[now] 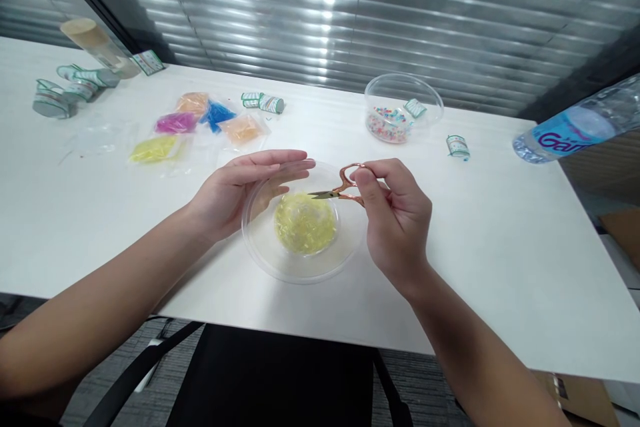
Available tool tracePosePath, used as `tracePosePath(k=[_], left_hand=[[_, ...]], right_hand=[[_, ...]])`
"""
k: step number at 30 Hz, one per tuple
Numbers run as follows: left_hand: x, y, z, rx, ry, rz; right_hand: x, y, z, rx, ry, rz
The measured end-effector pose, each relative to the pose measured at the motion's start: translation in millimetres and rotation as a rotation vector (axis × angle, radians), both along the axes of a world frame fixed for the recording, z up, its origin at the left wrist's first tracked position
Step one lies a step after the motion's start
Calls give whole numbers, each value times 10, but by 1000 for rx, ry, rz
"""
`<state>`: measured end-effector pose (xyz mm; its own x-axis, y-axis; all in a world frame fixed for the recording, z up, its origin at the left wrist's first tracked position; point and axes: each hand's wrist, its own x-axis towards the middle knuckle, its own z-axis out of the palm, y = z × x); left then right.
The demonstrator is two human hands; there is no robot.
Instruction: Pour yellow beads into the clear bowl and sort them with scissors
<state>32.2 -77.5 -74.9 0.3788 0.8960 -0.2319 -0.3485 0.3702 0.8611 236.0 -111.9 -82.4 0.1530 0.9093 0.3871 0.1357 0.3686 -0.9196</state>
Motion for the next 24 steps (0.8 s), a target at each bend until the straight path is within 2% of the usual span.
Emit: tracePosePath(k=[17, 24], left_hand=[[4, -30, 3, 22, 28, -1], [27, -36, 13, 16, 6, 9]], right_hand=[[0, 59, -77, 102, -29, -67], [2, 51, -83, 90, -26, -72]])
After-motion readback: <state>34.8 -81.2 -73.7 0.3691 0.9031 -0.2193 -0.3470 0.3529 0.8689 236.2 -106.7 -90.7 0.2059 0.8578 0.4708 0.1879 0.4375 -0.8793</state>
